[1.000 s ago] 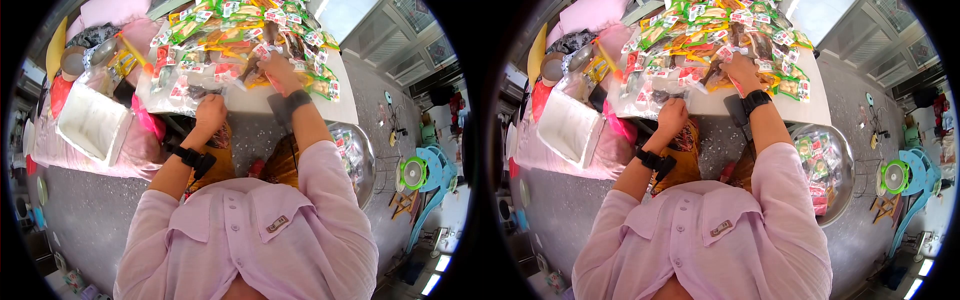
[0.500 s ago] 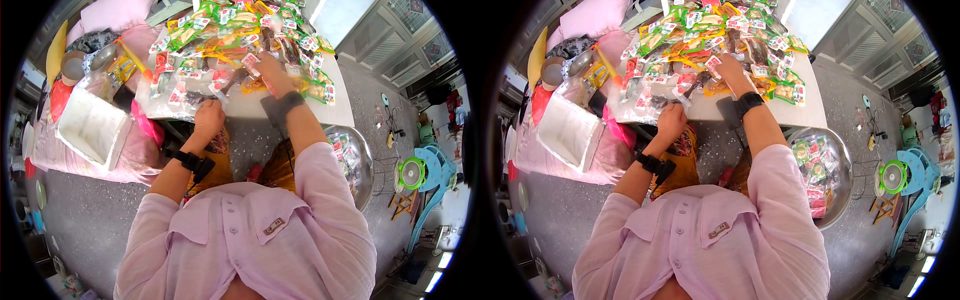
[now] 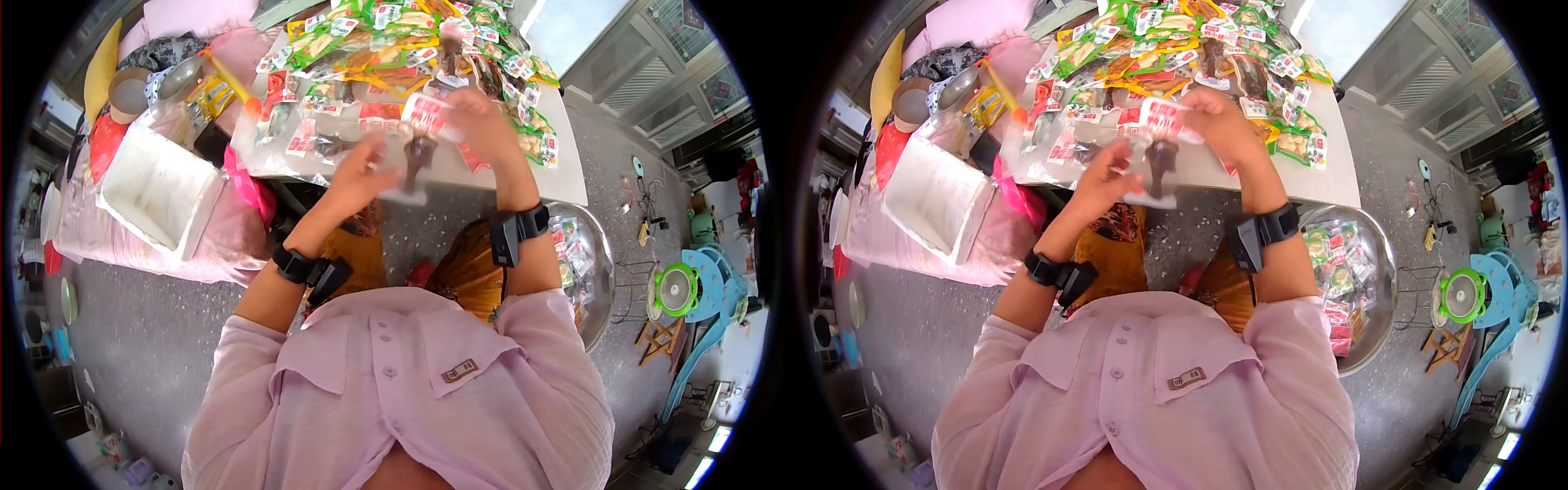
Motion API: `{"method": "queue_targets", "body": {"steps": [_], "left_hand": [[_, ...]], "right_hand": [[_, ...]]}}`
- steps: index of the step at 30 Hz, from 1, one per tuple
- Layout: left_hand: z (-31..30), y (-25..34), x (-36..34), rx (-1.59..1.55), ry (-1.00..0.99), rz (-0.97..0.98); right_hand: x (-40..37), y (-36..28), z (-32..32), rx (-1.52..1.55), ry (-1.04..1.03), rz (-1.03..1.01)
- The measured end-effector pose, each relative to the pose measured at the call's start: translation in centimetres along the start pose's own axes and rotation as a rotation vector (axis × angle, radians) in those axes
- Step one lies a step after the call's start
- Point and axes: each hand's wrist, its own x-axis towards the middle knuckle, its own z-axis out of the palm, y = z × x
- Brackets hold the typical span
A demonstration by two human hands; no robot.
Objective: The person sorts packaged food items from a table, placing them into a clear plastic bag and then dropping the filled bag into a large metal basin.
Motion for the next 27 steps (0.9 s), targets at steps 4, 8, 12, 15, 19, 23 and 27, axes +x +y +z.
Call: {"method": "queue_targets", "body": {"steps": [4,8,12,15,19,23,27], "left_hand": [[1.4,0.1,-1.4,-0.244,-0.428,-0.277],[2.5,-0.9,-2.4,-0.478,-0.327,-0.27],[3.1,-1.8,-1.9,-0.863,-0.139,-0.369],[3.9,-2.3,-1.9,-0.897,-0.128,-0.391],[3.3,-3.9,-1.6,-0.009,-0.06,-0.166],[0.8,-3.5,-1.1,0.84,0.228,0.245],[0.4,-4.3,-0.5,1.054,0.143,0.016]], "right_hand": [[-2.1,1.8,1.5,-0.087,-0.041,0.023],[-6.2,4.5,1.6,0.396,0.108,0.203],[-10.7,9.4,1.9,0.535,0.0,0.342],[-11.2,9.8,3.4,0.657,0.144,0.31],[-10.2,9.5,3.1,0.657,0.392,0.203],[-10.1,8.8,1.7,0.489,0.556,0.221],[-10.0,9.8,1.2,0.431,0.487,0.232]]}}
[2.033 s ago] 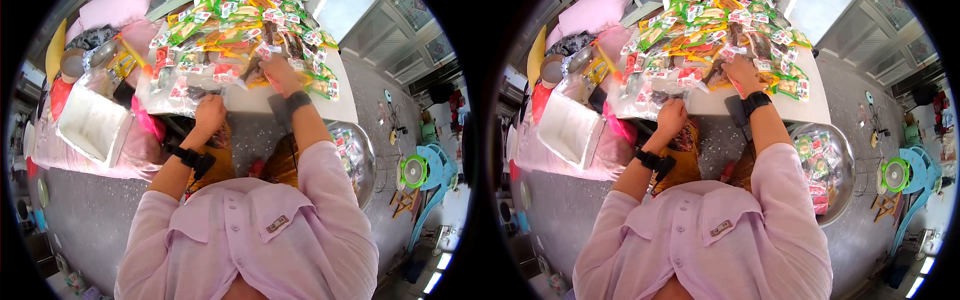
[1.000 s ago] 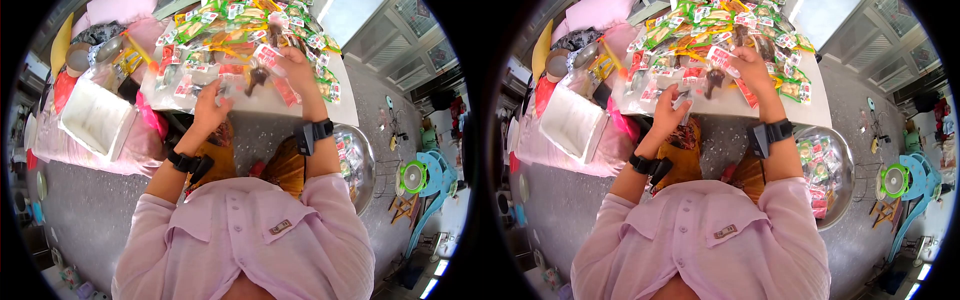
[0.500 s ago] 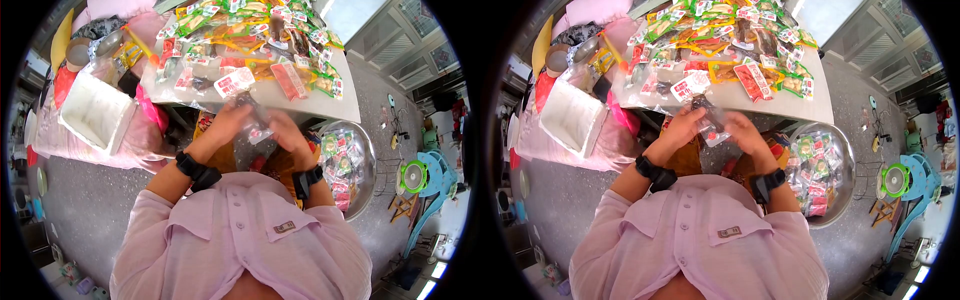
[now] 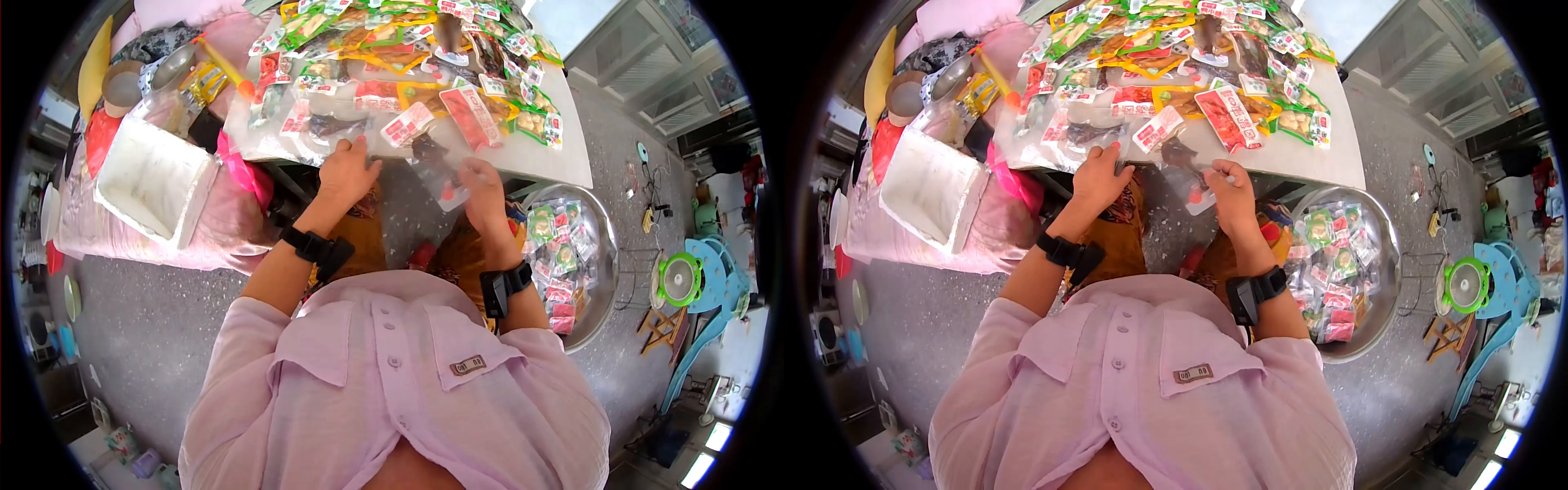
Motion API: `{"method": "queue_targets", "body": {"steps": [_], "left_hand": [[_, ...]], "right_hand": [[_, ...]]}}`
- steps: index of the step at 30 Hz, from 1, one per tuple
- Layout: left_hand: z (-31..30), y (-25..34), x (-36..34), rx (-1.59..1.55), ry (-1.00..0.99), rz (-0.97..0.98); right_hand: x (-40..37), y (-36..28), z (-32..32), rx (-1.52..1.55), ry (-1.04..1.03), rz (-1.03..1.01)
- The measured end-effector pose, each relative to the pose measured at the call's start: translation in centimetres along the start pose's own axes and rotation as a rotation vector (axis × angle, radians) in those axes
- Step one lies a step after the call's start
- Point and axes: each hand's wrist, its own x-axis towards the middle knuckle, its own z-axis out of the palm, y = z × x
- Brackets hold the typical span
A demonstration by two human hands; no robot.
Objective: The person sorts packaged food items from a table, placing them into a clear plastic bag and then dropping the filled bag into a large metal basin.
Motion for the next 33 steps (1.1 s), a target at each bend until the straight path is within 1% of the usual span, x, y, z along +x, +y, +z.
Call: {"method": "queue_targets", "body": {"steps": [2,8,11,13,14,16,20,26,27,30,32,33], "left_hand": [[0.4,-0.4,0.3,0.001,-0.056,0.001],[1.2,-2.3,1.0,-0.272,0.001,0.013],[0.5,-2.0,1.1,-0.291,-0.011,-0.049],[0.3,-1.6,1.1,-0.261,0.091,0.057],[0.1,-1.4,1.1,-0.246,0.142,0.111],[-0.6,-0.5,1.0,-0.167,0.101,0.103],[-1.3,0.8,0.7,-0.092,0.088,0.135],[-1.7,1.1,0.4,-0.093,-0.001,0.086],[-1.8,1.2,0.3,-0.106,0.009,0.084],[-1.9,0.8,0.2,-0.128,0.042,0.096],[-1.5,0.4,0.1,-0.125,0.06,0.131],[-1.5,0.6,0.1,-0.133,0.045,0.118]], "right_hand": [[-0.1,-0.2,0.0,-0.023,-0.025,0.032],[0.6,-0.2,0.6,-0.086,-0.054,0.052],[0.9,-0.3,0.7,-0.094,-0.116,0.072],[0.7,-0.9,1.7,-0.086,-0.157,0.11],[1.0,-0.7,1.7,-0.053,-0.214,0.154],[2.3,-0.5,1.8,0.01,-0.328,0.242],[4.5,-0.2,4.3,-0.033,-0.426,0.347],[6.7,2.3,7.4,0.179,-0.576,0.36],[6.6,2.2,7.7,0.229,-0.601,0.36],[5.6,1.3,7.7,0.233,-0.662,0.303],[5.3,1.4,7.1,-0.141,-0.527,0.308],[4.9,1.2,7.0,-0.326,-0.45,0.306]]}}
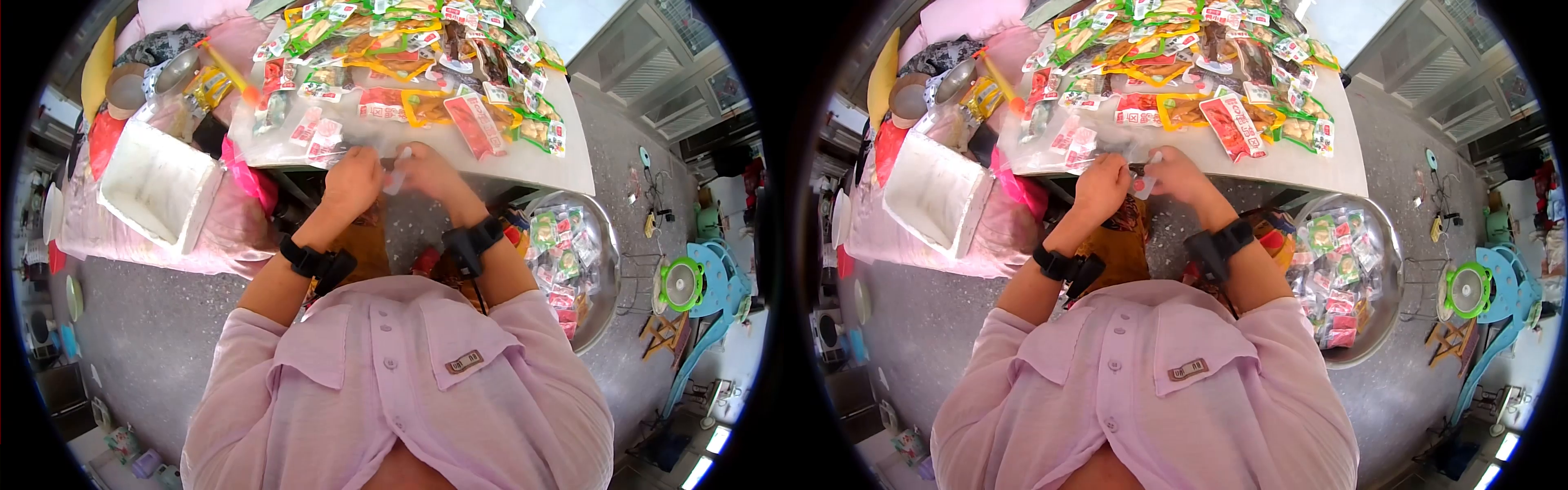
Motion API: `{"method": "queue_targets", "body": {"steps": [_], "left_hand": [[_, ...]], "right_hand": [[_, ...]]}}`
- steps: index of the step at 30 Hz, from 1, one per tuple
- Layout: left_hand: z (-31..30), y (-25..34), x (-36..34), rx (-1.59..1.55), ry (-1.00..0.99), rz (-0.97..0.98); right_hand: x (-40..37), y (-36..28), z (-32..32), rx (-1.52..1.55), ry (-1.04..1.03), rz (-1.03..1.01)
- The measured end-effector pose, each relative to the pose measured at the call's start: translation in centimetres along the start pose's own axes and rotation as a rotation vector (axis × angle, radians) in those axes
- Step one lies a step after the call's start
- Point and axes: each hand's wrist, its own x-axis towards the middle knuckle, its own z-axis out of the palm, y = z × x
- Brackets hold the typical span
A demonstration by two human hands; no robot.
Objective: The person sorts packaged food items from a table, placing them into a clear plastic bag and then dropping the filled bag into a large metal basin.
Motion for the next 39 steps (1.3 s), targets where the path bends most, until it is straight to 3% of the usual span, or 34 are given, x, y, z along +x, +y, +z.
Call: {"method": "queue_targets", "body": {"steps": [1,4,8,11,14,17,20,21,24,26,29,32,33,36,37,39], "left_hand": [[0.0,0.3,-0.1,-0.01,-0.015,-0.012],[0.2,0.5,-0.2,0.012,-0.041,-0.016],[0.3,0.4,0.0,-0.056,-0.007,-0.027],[0.7,-0.5,0.4,-0.086,0.047,-0.008],[0.9,-0.6,0.5,-0.045,0.039,-0.019],[0.8,-0.5,-0.1,0.062,-0.054,-0.053],[0.4,0.2,-0.3,0.227,0.235,0.258],[0.6,0.1,-0.2,0.246,0.182,0.24],[1.2,-0.9,0.2,0.288,0.064,0.2],[1.5,-1.5,0.4,0.289,0.042,0.196],[2.3,-2.4,1.0,0.253,0.11,0.225],[2.6,-2.2,1.3,0.215,0.141,0.206],[2.6,-2.1,1.3,0.203,0.158,0.204],[2.1,-1.7,1.1,0.185,0.211,0.206],[1.9,-1.5,1.0,0.189,0.232,0.212],[1.6,-1.3,1.1,0.199,0.244,0.216]], "right_hand": [[-0.4,-0.4,0.1,-0.205,0.056,-0.023],[-0.4,-1.5,1.5,-0.313,0.059,-0.037],[2.3,-1.0,2.3,-0.268,0.065,0.032],[3.1,0.1,2.8,0.281,0.043,-0.042],[3.3,1.0,2.0,0.344,-0.026,0.023],[1.4,-0.5,0.8,0.2,0.04,0.003],[0.6,-1.9,-1.7,0.044,0.096,-0.115],[0.6,-2.4,-2.8,-0.01,0.11,-0.167],[2.0,-4.6,-7.4,-0.278,0.255,-0.397],[1.9,-7.1,-8.4,-0.355,0.601,-0.42],[7.6,-5.7,-15.7,-0.767,0.835,-0.726],[6.9,-8.6,-14.4,-0.807,0.802,-0.462],[9.0,-8.0,-15.6,-0.813,0.721,-0.474],[11.7,-7.9,-13.9,-0.957,0.749,-0.587],[11.5,-9.0,-12.7,-0.952,0.764,-0.354],[11.8,-10.4,-11.5,-1.043,0.828,-0.252]]}}
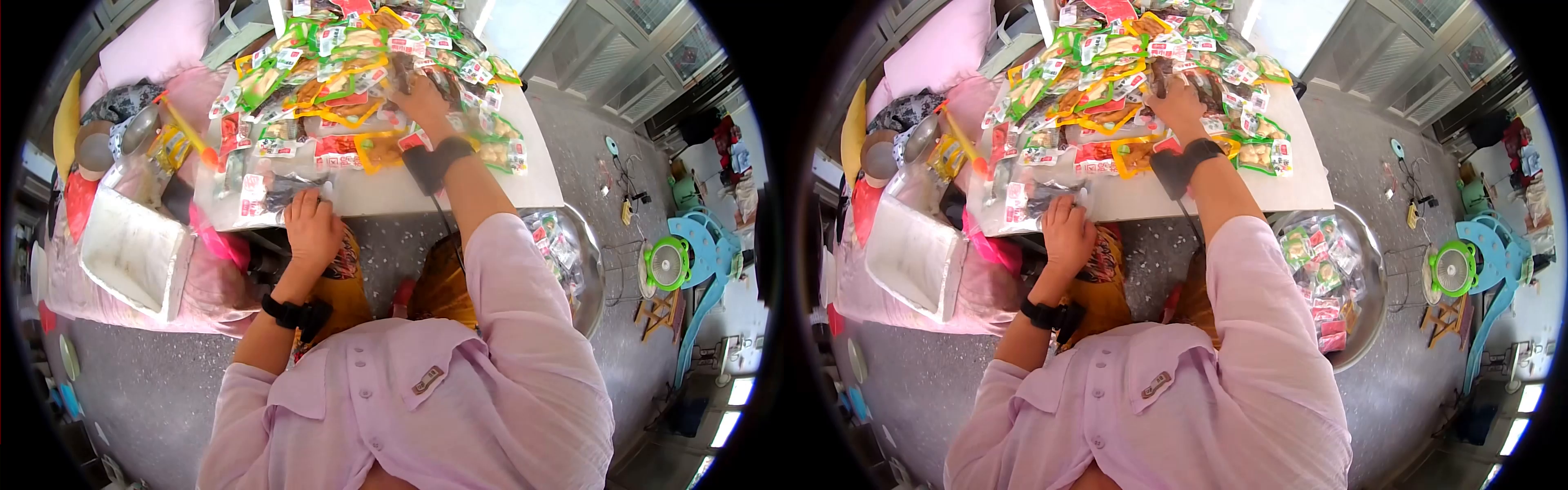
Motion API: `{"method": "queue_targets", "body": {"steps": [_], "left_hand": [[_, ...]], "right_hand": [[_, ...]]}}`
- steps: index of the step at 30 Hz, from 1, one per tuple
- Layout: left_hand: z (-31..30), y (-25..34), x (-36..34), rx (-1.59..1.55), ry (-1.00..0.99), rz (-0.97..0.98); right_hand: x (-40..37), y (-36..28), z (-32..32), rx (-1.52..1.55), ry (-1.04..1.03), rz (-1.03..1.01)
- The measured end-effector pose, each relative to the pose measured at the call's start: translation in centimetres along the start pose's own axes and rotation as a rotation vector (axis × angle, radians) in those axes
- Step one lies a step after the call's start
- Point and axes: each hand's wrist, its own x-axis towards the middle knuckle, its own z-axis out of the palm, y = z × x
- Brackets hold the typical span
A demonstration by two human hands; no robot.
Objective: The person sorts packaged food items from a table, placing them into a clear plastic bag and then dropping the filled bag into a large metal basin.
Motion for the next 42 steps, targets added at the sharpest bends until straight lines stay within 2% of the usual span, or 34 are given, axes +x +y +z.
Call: {"method": "queue_targets", "body": {"steps": [2,7,8,9,11,14,18,20,22,23,25,26,28,29,31,33,34,37,39,42], "left_hand": [[-0.4,0.1,-0.2,0.013,-0.025,-0.005],[0.0,0.2,-0.7,0.018,-0.031,-0.031],[0.3,0.0,-0.8,0.042,-0.016,-0.014],[0.3,-0.1,-0.9,0.065,0.002,0.008],[0.1,-0.1,-1.0,0.089,0.003,0.03],[-0.3,0.0,-1.0,0.123,-0.026,0.051],[-0.7,-0.7,-0.9,0.132,-0.137,0.007],[-0.8,-1.0,-0.9,0.108,-0.2,-0.031],[-1.3,-0.8,-0.5,0.062,-0.262,-0.065],[-1.7,-0.4,-0.4,-0.001,-0.204,-0.054],[-2.4,0.5,-0.5,-0.125,-0.085,-0.031],[-2.5,1.1,-0.6,-0.429,-0.159,-0.215],[-2.7,2.6,-0.9,-1.033,-0.304,-0.591],[-2.9,3.3,-0.8,-1.244,-0.305,-0.699],[-3.4,4.3,-0.3,-1.668,-0.296,-0.906],[-2.4,3.6,-1.1,-1.618,-0.321,-0.831],[-2.1,3.2,-1.4,-1.592,-0.333,-0.793],[-2.6,2.6,-1.9,-1.558,-0.435,-0.715],[-4.0,2.4,-1.6,-1.415,-0.616,-0.636],[-4.6,2.2,-1.6,-1.21,-0.887,-0.465]], "right_hand": [[0.5,-0.8,0.3,-0.116,0.003,0.044],[0.2,-2.0,-0.7,-0.236,-0.034,-0.039],[0.2,-2.4,-1.0,-0.241,-0.059,0.027],[-0.2,-2.1,-1.0,-0.167,0.005,-0.048],[2.0,0.6,1.7,0.078,0.15,-0.058],[2.7,2.0,2.5,0.11,0.291,-0.206],[3.3,4.6,2.7,0.514,0.175,-0.274],[0.3,3.9,0.8,0.636,0.194,-0.259],[-3.2,3.0,-1.3,0.834,0.123,-0.212],[-5.5,2.4,-2.4,0.932,0.087,-0.186],[-10.6,0.1,-4.5,0.877,0.091,-0.098],[-11.9,1.0,-3.6,0.76,0.132,-0.323],[-15.6,0.7,-3.1,0.795,0.073,-0.417],[-18.2,-0.6,-3.5,0.949,-0.025,-0.287],[-22.5,-1.8,-3.3,0.825,-0.073,-0.193],[-25.0,-1.6,-1.9,0.841,-0.015,-0.287],[-25.7,-1.1,-1.9,0.983,-0.223,-0.21],[-25.9,0.3,-3.3,1.339,-0.326,-0.005],[-24.2,1.2,-5.3,1.214,-0.329,0.244],[-22.4,3.1,-6.3,1.312,-0.572,0.233]]}}
